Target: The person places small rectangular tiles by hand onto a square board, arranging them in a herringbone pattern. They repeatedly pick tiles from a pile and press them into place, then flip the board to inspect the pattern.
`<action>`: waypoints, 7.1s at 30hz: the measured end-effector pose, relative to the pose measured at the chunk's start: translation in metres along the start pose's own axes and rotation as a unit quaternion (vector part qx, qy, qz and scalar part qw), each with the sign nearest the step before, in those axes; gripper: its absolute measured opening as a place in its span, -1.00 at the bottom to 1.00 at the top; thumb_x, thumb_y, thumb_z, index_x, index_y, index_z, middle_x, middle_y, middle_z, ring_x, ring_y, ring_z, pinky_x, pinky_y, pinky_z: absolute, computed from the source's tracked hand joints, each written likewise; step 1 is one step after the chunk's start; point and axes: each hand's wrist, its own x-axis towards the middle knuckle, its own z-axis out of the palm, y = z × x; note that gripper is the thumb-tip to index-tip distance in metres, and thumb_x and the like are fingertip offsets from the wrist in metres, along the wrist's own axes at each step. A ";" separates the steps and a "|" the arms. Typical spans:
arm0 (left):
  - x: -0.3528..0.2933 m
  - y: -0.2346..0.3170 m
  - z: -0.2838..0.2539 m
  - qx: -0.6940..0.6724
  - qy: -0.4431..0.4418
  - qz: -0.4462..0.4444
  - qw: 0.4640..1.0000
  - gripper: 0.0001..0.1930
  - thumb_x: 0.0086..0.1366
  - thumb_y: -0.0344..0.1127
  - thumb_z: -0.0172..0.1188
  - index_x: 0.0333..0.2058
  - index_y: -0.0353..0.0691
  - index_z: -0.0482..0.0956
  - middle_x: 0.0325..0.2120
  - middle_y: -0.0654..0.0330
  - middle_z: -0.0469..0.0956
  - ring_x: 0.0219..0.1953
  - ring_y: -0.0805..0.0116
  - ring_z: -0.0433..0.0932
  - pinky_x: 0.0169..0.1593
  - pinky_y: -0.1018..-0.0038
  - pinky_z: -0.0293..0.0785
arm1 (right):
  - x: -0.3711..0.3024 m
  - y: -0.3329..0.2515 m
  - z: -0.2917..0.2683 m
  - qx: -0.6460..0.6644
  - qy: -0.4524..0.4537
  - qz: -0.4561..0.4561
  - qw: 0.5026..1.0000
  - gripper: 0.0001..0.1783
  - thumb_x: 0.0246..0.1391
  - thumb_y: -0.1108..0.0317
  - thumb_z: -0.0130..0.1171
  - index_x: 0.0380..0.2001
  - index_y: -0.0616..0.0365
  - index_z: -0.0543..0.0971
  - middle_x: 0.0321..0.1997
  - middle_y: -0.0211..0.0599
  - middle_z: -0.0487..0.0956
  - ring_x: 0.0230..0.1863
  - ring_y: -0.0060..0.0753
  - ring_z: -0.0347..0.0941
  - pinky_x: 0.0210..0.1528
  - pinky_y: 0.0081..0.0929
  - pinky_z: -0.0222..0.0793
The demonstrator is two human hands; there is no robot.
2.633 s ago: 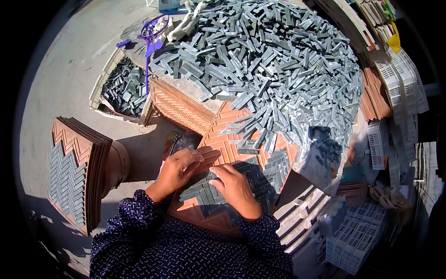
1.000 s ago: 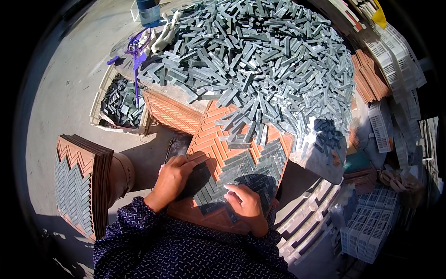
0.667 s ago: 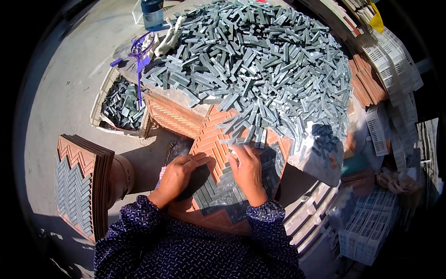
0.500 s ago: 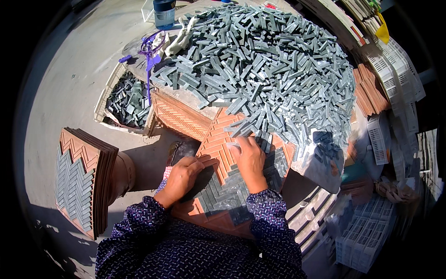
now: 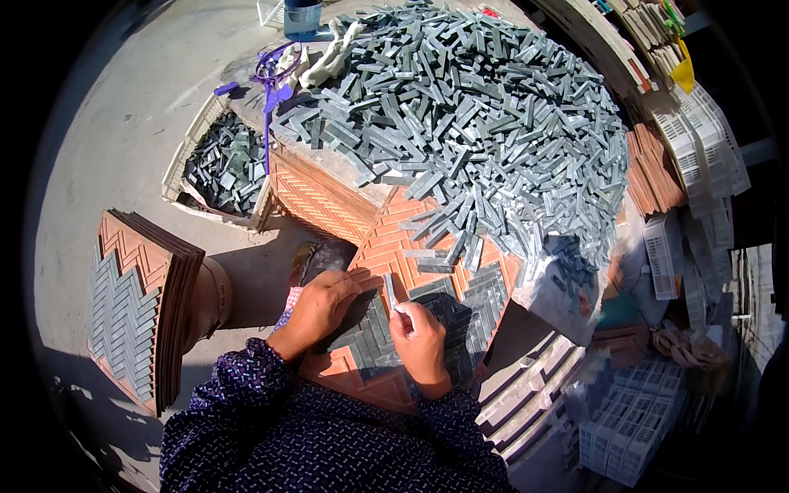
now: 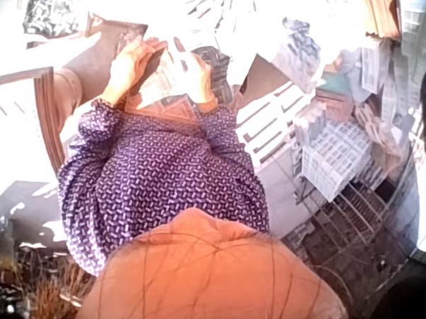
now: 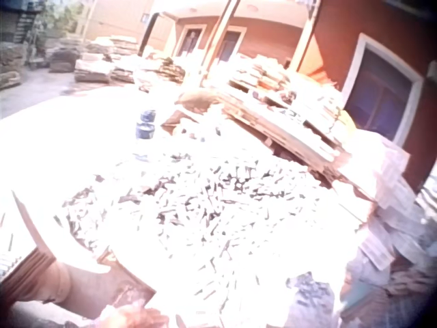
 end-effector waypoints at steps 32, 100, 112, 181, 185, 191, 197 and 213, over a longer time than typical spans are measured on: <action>0.041 0.001 0.020 0.069 -0.156 0.128 0.977 -0.86 0.06 -0.44 0.21 -0.35 -0.28 0.56 -0.33 0.09 0.52 -0.27 0.07 0.51 -0.18 0.28 0.47 | -0.007 0.003 -0.043 0.029 0.006 0.011 1.000 -0.83 -0.06 0.50 0.25 -0.32 0.22 0.58 -0.41 -0.15 0.56 -0.42 -0.13 0.50 -0.40 -0.38 0.41; 0.054 0.001 0.017 0.130 -0.089 -0.021 0.987 -0.63 -0.05 -0.39 0.34 -0.25 -0.31 0.42 -0.38 -0.01 0.49 -0.35 -0.02 0.52 -0.28 0.26 0.47 | 0.019 0.033 -0.036 0.017 -0.013 -0.017 1.000 -0.81 0.01 0.38 0.21 -0.29 0.20 0.51 -0.39 -0.13 0.54 -0.38 -0.02 0.52 -0.40 -0.25 0.43; 0.053 0.005 0.010 0.020 -0.065 -0.059 0.996 -0.74 0.03 -0.44 0.26 -0.25 -0.28 0.54 -0.36 -0.02 0.53 -0.31 -0.03 0.54 -0.24 0.27 0.47 | 0.064 0.022 0.021 -0.008 -0.003 0.074 0.997 -0.70 -0.10 0.40 0.30 -0.32 0.21 0.42 -0.34 -0.14 0.53 -0.29 -0.02 0.51 -0.27 -0.19 0.43; 0.043 -0.002 0.013 0.226 -0.070 0.083 0.968 -0.85 0.06 -0.44 0.18 -0.35 -0.25 0.47 -0.41 0.06 0.49 -0.31 0.03 0.50 -0.26 0.25 0.47 | -0.016 0.013 -0.054 0.095 -0.049 0.002 0.994 -0.81 0.02 0.48 0.19 -0.24 0.24 0.55 -0.36 -0.10 0.57 -0.37 -0.11 0.54 -0.35 -0.38 0.44; 0.044 -0.010 0.014 0.170 -0.047 0.101 0.979 -0.85 0.05 -0.47 0.18 -0.35 -0.26 0.49 -0.41 0.08 0.49 -0.33 0.04 0.50 -0.27 0.26 0.47 | -0.017 0.013 -0.057 0.089 -0.050 0.011 0.995 -0.81 0.01 0.49 0.19 -0.24 0.24 0.55 -0.36 -0.10 0.57 -0.36 -0.12 0.54 -0.33 -0.38 0.45; 0.043 -0.001 0.013 0.184 0.000 0.087 0.979 -0.89 0.04 -0.50 0.17 -0.39 -0.26 0.56 -0.44 0.09 0.51 -0.32 0.04 0.52 -0.28 0.26 0.46 | -0.019 0.017 -0.057 0.088 -0.048 0.014 0.995 -0.81 0.02 0.49 0.19 -0.24 0.24 0.55 -0.35 -0.10 0.57 -0.36 -0.13 0.55 -0.33 -0.38 0.45; 0.044 0.002 0.018 0.143 -0.021 0.056 0.988 -0.88 0.03 -0.52 0.18 -0.40 -0.26 0.57 -0.46 0.08 0.52 -0.36 0.02 0.53 -0.28 0.28 0.46 | -0.019 0.015 -0.053 0.090 -0.043 0.009 0.995 -0.80 -0.02 0.55 0.22 -0.25 0.25 0.56 -0.38 -0.13 0.57 -0.39 -0.25 0.55 -0.35 -0.44 0.44; -0.014 -0.032 -0.016 -0.136 -0.036 -0.129 0.982 -0.79 0.00 -0.63 0.28 -0.34 -0.29 0.60 -0.43 0.19 0.51 -0.37 0.40 0.54 -0.34 0.53 0.43 | -0.027 0.012 -0.060 0.100 -0.054 0.016 0.993 -0.80 0.00 0.51 0.22 -0.24 0.22 0.56 -0.36 -0.10 0.57 -0.41 -0.16 0.54 -0.41 -0.41 0.44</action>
